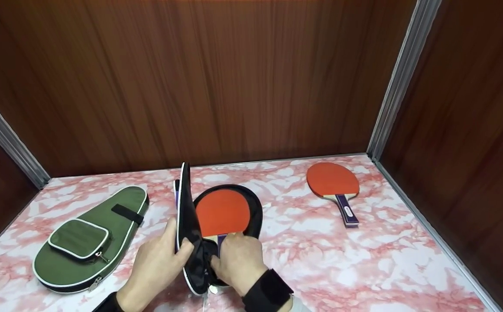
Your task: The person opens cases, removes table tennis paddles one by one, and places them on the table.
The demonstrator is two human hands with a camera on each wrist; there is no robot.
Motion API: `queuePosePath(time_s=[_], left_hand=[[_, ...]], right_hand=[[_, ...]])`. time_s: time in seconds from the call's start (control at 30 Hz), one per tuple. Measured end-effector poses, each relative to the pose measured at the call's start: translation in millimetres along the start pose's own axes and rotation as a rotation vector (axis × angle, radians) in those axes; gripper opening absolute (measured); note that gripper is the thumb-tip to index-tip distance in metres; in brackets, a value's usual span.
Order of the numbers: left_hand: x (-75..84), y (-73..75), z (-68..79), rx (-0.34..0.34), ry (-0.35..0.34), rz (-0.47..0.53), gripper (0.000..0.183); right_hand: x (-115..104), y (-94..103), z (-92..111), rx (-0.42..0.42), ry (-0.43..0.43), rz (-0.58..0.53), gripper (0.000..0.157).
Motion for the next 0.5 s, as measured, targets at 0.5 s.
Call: queuePosePath(time_s=[0.5], left_hand=[[-0.5, -0.2, 0.1, 0.002, 0.007, 0.000, 0.027]], right_hand=[[2.1, -2.5, -1.5, 0.078, 0.005, 0.015, 0.038]])
Point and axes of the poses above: each hand's wrist, its own z-axis away from the middle knuckle, its own y-axis out of the back of the hand, x = y × z, the point moved 5 cm from there along -z, towards the middle knuckle
